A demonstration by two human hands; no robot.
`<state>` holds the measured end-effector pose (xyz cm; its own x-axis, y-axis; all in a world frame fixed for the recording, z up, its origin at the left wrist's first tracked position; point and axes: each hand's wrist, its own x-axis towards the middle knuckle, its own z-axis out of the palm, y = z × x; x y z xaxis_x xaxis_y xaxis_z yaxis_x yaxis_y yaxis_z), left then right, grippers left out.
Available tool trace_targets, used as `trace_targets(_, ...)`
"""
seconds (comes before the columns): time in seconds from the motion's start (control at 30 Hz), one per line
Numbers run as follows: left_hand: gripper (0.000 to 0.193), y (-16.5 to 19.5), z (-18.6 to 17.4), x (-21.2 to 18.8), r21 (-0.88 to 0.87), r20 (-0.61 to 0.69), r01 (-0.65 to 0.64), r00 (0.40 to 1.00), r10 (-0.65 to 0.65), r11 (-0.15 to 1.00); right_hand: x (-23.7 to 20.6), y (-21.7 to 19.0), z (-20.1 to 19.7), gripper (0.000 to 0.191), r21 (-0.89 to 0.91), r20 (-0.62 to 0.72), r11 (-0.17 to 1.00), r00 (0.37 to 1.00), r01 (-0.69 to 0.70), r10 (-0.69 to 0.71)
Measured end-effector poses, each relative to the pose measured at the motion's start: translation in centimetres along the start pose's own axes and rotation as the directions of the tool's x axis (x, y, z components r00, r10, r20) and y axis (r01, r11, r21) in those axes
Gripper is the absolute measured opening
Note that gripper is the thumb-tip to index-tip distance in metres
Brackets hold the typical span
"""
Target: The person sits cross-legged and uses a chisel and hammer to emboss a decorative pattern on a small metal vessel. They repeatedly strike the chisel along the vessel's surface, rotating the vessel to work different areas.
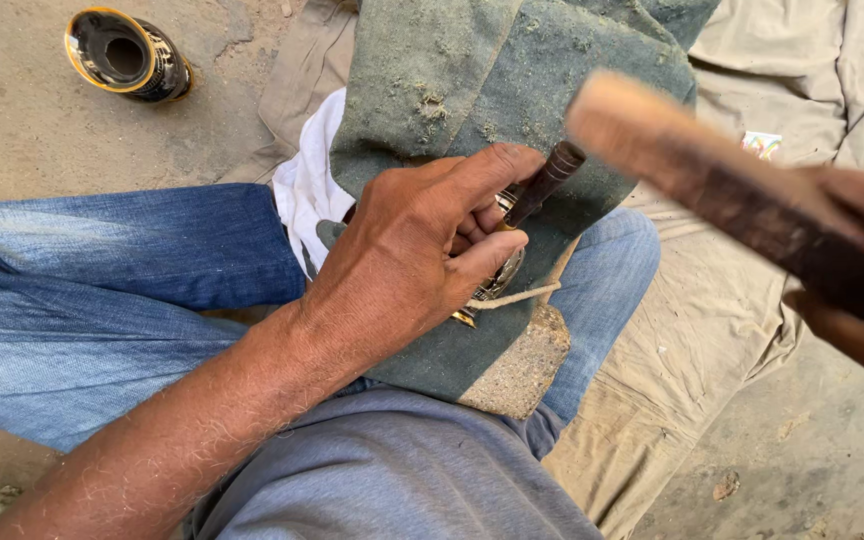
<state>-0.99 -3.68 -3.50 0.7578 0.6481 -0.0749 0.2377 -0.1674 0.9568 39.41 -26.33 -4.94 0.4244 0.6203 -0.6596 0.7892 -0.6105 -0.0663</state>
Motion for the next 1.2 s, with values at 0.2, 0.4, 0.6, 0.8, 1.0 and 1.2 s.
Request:
trace_targets(0.2,0.049,0.0,-0.3,0.4,-0.004,0.030,-0.001,1.000,0.001,1.000,-0.5,1.6,1.3,0.050,0.068,-0.043,0.992,0.993,0.110,-0.107)
trace_targets(0.4,0.052,0.0,-0.4,0.2,-0.001,0.003,-0.026,1.000,0.026,1.000,-1.0,4.0,2.1,0.044,0.069,-0.024,0.997,0.999,0.027,-0.025)
trace_targets(0.6,0.050,-0.2,-0.3,0.3,-0.014,0.024,-0.004,1.000,0.004,1.000,-1.1,4.8,1.9,0.045,0.008,0.035,0.998,0.997,-0.064,0.064)
trace_targets(0.8,0.050,-0.3,-0.4,0.4,-0.003,0.034,-0.035,0.999,0.035,0.999,-2.3,-0.7,0.4,0.061,0.030,0.001,0.997,0.997,-0.074,0.074)
trace_targets(1.0,0.051,-0.8,-0.3,0.5,-0.014,0.044,-0.059,0.997,0.060,0.998,-3.5,-5.8,-2.9,0.078,0.094,-0.113,0.993,0.992,0.071,-0.061)
trace_targets(1.2,0.050,-1.0,-0.4,0.4,-0.016,0.062,-0.067,0.996,0.068,0.998,-2.4,-6.2,-1.8,0.066,0.008,0.010,0.876,0.876,-0.482,0.482)
